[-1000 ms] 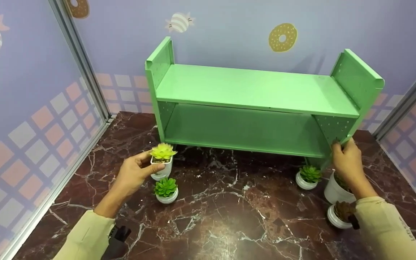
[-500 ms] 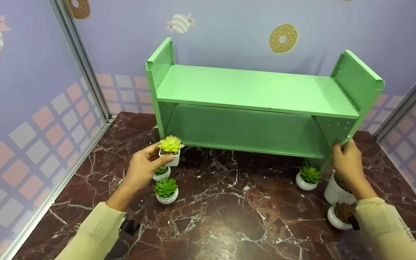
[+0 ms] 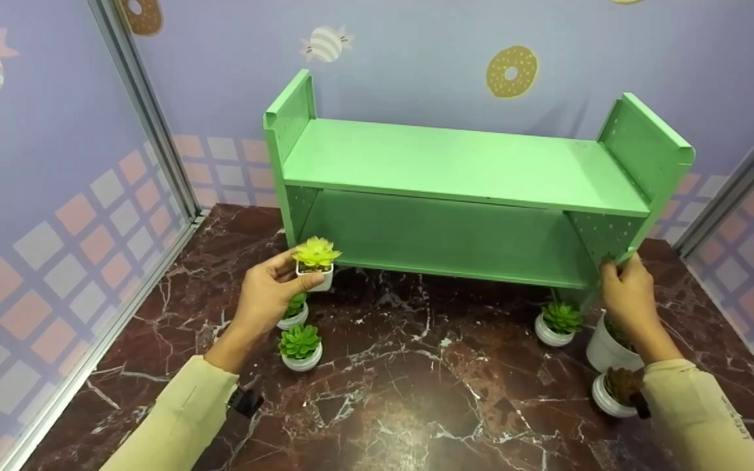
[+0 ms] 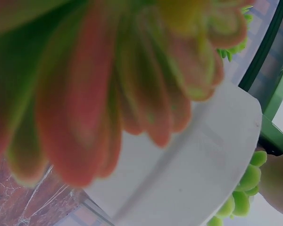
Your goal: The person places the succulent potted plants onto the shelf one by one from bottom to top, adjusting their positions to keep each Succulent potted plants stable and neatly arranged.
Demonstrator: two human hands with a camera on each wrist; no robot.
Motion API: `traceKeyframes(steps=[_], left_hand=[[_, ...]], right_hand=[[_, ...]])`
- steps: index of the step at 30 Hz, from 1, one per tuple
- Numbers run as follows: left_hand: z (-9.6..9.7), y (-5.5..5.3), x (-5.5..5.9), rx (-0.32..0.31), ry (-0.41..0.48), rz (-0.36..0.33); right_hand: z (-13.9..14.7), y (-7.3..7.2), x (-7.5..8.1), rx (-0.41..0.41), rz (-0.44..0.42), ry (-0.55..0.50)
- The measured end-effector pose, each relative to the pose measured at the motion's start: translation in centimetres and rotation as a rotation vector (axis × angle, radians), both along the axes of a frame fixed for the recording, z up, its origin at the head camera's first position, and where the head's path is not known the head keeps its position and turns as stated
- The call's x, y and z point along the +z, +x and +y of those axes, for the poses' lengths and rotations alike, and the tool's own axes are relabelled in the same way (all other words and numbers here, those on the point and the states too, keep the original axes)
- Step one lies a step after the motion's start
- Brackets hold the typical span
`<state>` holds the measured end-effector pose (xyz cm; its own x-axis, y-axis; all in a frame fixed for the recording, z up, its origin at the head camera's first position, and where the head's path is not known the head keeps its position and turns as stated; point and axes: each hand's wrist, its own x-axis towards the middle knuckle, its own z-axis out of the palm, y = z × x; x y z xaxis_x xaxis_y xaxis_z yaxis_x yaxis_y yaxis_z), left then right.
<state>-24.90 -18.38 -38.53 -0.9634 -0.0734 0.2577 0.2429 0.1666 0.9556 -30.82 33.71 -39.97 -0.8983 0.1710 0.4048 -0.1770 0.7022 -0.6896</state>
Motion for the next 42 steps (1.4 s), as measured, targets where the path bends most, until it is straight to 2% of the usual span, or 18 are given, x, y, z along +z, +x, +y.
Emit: traceKeyframes(steps=[10, 18, 26, 33, 39, 42], left_hand=[[0.6, -0.4, -0.1, -0.027, 0.091, -0.030], [0.9, -1.3, 0.0, -0.070, 0.094, 0.034], [1.4, -2.0, 0.0, -0.061, 0.075, 0.048], [1.7, -2.7, 0.0, -0.061, 0.084, 0.069], [2.0, -3.5, -0.1, -0.050, 0.137, 0.085], [2.3, -3.8, -0.1, -0.047, 0.132, 0.095]], right_hand=[[-0.2, 0.2, 0.3, 0.005, -0.010, -0.009], [0.0, 0.1, 0.2, 0.004, 0.006, 0.013], [-0.2, 0.2, 0.1, 0.000, 0.011, 0.000], [-0.1, 0.3, 0.1, -0.016, 0.022, 0.029], [-0.1, 0.2, 0.0, -0.019, 0.024, 0.013], [-0.2, 0.2, -0.1, -0.016, 0.021, 0.008]])
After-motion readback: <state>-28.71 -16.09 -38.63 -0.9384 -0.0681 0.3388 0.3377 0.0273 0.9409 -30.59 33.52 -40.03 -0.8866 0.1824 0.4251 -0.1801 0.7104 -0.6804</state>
